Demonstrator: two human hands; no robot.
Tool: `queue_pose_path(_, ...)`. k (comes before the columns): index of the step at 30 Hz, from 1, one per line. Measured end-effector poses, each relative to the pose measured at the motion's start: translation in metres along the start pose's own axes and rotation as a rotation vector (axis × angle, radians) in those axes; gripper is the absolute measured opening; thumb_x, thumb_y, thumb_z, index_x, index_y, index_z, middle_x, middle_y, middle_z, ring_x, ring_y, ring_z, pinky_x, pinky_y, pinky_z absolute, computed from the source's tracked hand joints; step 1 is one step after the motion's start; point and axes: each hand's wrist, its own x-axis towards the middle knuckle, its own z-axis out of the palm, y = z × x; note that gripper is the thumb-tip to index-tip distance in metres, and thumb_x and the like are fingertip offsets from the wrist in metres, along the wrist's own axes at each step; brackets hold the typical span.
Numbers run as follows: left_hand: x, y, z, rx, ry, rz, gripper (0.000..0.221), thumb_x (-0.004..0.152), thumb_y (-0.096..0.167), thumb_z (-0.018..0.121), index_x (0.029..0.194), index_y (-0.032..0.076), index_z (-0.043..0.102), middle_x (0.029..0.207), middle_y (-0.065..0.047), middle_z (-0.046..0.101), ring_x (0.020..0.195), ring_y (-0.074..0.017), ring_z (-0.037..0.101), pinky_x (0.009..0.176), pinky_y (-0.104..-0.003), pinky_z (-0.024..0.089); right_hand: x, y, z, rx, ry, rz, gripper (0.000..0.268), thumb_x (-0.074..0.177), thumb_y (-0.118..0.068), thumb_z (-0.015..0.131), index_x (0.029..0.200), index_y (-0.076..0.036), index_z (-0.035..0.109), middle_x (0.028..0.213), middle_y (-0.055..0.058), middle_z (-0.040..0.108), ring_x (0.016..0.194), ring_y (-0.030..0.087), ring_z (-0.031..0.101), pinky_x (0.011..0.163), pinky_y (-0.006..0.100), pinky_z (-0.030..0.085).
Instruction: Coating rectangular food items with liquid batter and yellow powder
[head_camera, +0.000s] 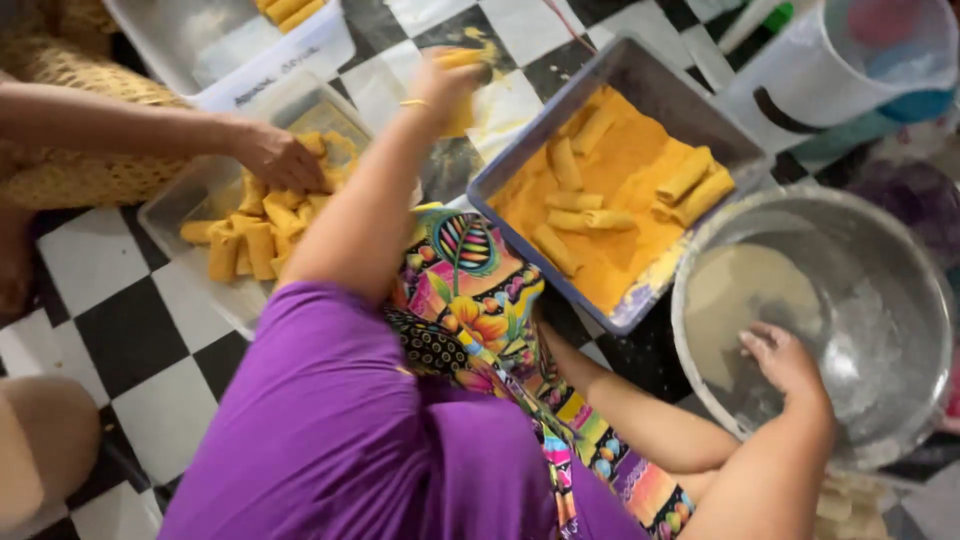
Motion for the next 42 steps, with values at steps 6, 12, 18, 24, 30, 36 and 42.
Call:
queue_pose_path(6,0.022,-0.148,-0.148,0.519,0.068,-0.077,0.026,0.076,0.019,0.078,0.097,0.007,0.067,0.087,-0.007,0.069,0.071,-0.0210,0.065,0.064,-0.035,0.055,-0.034,-0.041,0.004,-0.213,0.069,-0.045,0.051,0.097,-0.030,0.069,0.135,0.003,0.065,0.108,0.021,0.075,0.087,0.031,0.071,0.077,0.040,0.055)
queue_pose_path(12,-0.009,-0.045,-0.057,1.276,0.122,0.054,0.090,0.078,0.058,0.093,0.140,0.016,0.044,0.132,-0.018,0.047,0.115,-0.0476,0.062,0.090,-0.063,0.057,-0.048,-0.080,0.007,-0.256,-0.022,0.027,0.057,0.097,-0.034,0.067,0.140,0.002,0.064,0.118,0.030,0.073,0.113,0.043,0.069,0.099,0.052,0.052)
queue_pose_path(18,-0.011,-0.040,0.166,0.888,-0.596,0.464,0.036,0.091,0.034,0.073,0.124,0.023,0.065,0.115,-0.007,0.069,0.109,-0.0325,0.070,0.090,-0.044,0.060,-0.041,-0.070,0.012,-0.205,0.019,0.082,0.056,0.094,-0.031,0.069,0.140,-0.001,0.064,0.113,0.023,0.076,0.104,0.038,0.073,0.092,0.050,0.057)
queue_pose_path(24,0.048,-0.165,0.280,0.801,-0.523,0.145,0.049,0.096,0.028,0.064,0.132,-0.002,0.050,0.130,-0.028,0.061,0.124,-0.0436,0.062,0.106,-0.050,0.054,-0.059,-0.088,0.013,-0.243,0.027,0.139,0.048,0.094,-0.025,0.064,0.138,-0.006,0.067,0.114,0.022,0.077,0.107,0.037,0.073,0.097,0.049,0.055)
queue_pose_path(30,0.011,-0.083,0.228,0.741,-0.758,0.092,0.062,0.073,0.031,0.082,0.127,0.010,0.061,0.118,-0.020,0.069,0.117,-0.0420,0.065,0.099,-0.053,0.053,-0.058,-0.101,0.008,-0.170,-0.051,0.143,0.053,0.095,-0.022,0.060,0.144,-0.003,0.060,0.124,0.025,0.072,0.115,0.043,0.068,0.101,0.052,0.052)
queue_pose_path(36,-0.026,0.000,0.193,1.432,-1.110,0.361,0.067,0.085,0.051,0.073,0.131,0.008,0.050,0.120,-0.021,0.072,0.115,-0.0408,0.068,0.095,-0.055,0.053,-0.044,-0.093,0.018,-0.249,-0.033,0.125,0.052,0.094,-0.033,0.065,0.143,-0.017,0.064,0.125,0.014,0.074,0.119,0.038,0.066,0.102,0.052,0.053)
queue_pose_path(42,-0.040,0.004,0.186,1.651,-1.009,0.710,0.060,0.063,0.049,0.068,0.119,0.026,0.072,0.106,0.000,0.080,0.103,-0.0269,0.075,0.086,-0.045,0.051,-0.059,-0.090,0.008,-0.185,-0.004,0.140,0.057,0.092,-0.036,0.069,0.144,-0.012,0.063,0.123,0.016,0.074,0.114,0.038,0.069,0.099,0.049,0.054)
